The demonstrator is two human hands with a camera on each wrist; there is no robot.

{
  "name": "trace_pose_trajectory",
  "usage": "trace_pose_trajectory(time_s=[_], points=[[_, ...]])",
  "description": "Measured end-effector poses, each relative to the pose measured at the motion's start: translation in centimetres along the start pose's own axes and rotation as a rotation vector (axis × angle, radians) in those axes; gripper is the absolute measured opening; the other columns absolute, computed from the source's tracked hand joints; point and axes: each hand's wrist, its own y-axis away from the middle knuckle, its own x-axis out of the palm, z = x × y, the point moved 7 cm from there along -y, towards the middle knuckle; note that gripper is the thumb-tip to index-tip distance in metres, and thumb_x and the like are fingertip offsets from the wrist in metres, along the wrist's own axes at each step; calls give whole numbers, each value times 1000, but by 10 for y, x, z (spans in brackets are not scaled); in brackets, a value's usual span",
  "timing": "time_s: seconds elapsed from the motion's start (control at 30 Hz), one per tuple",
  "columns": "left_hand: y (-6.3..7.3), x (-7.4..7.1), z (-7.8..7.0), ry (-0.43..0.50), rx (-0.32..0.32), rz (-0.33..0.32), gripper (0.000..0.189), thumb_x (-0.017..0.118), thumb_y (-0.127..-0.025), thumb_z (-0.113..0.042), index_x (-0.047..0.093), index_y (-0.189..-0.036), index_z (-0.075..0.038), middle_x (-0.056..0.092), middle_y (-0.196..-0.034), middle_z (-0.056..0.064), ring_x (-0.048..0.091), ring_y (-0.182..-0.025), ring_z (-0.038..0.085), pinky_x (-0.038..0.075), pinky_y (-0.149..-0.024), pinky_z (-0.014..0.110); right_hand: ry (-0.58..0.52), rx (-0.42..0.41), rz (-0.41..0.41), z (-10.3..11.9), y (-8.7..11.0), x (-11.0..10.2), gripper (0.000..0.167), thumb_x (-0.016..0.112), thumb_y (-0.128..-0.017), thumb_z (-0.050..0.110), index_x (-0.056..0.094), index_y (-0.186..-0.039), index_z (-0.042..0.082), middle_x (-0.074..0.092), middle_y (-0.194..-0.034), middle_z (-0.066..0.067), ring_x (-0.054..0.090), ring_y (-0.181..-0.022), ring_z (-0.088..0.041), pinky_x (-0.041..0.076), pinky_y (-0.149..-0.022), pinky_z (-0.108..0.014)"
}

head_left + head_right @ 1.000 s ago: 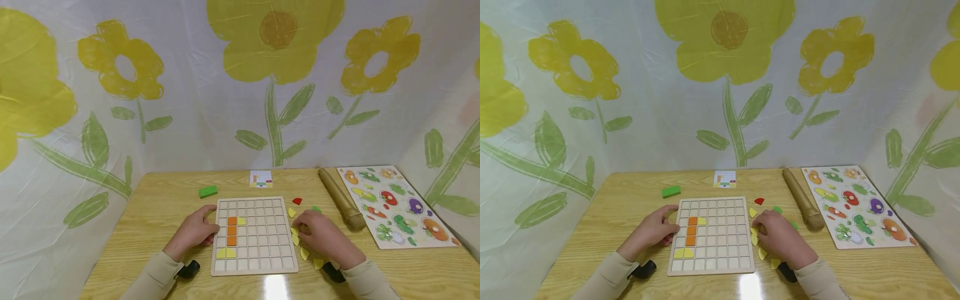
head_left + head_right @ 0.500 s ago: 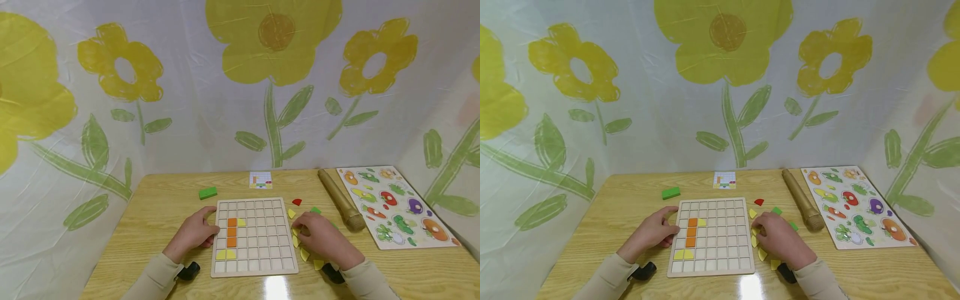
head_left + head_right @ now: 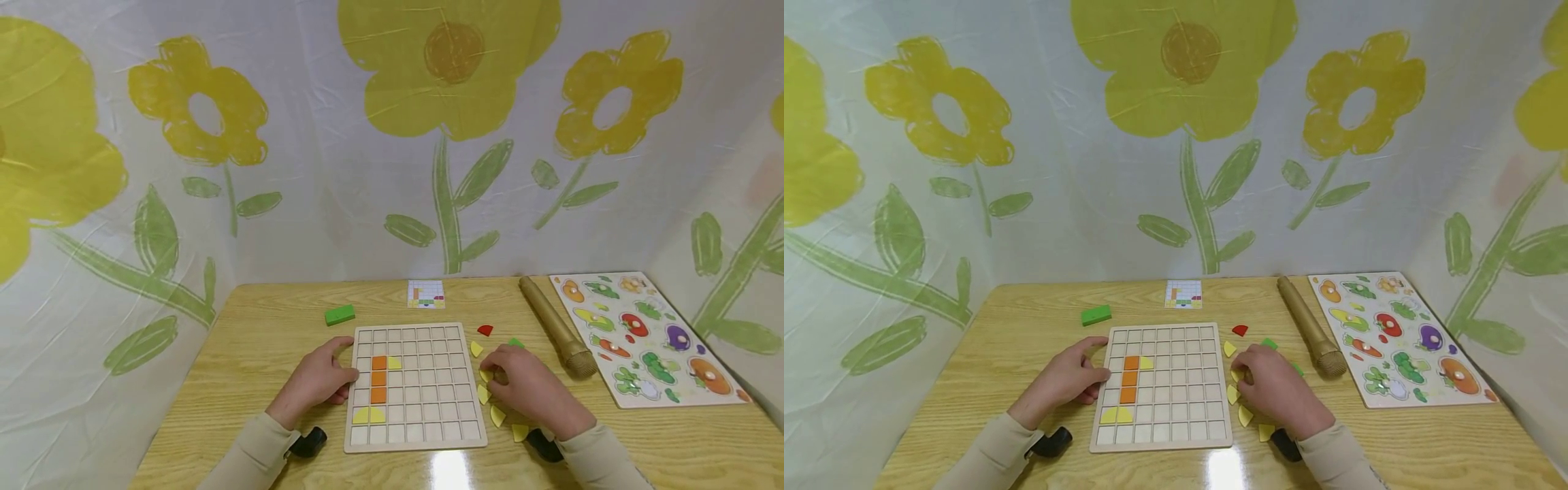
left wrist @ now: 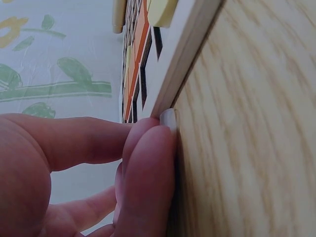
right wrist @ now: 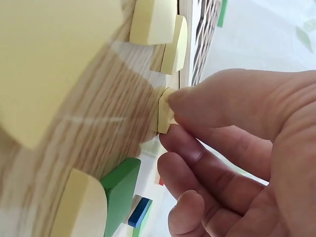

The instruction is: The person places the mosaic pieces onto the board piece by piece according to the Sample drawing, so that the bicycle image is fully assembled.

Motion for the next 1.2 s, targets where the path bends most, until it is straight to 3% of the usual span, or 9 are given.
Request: trace_pose_trajectory(time_s=[0.4,0.67,0.77,1.0,1.2], points=[[1,1,1,0,-9,2,72,76,-96,-12,48,-162,-16,67,-70,9,65,-57,17,61,-56,31,8,22,5,-1,1,1,15,82,-88,7,82,-102,13,67,-91,6,51,-83,-8,52,-73,-25],[-1,1,1,-4,-7,5,72,76,-97,-13,48,-163,-18,68,-72,9,65,-57,18,60,-56,32,2,31,30,14,-2,2,18,82,-90,11,81,-108,15,70,-98,8,61,-91,-7,59,-83,-31],[-1,2,1,-3,-4,8,72,76,-97,-14,47,-163,-18,67,-72,9,65,-57,18,61,-56,32,0,10,42,33,-5,5,20,85,-90,13,80,-109,14,72,-101,6,63,-94,-10,59,-84,-33],[1,0,0,16,9,10,72,74,-98,-11,46,-164,-16,68,-72,10,65,-57,18,61,-56,32,54,-172,12,96,-17,26,19,87,-88,14,81,-106,11,74,-101,3,65,-95,-12,61,-86,-33],[0,1,1,12,-1,15,71,74,-98,-12,47,-163,-17,68,-69,8,64,-57,17,60,-57,32,58,-274,48,148,-25,47,17,87,-88,17,83,-104,16,72,-97,7,63,-94,-9,59,-80,-27]])
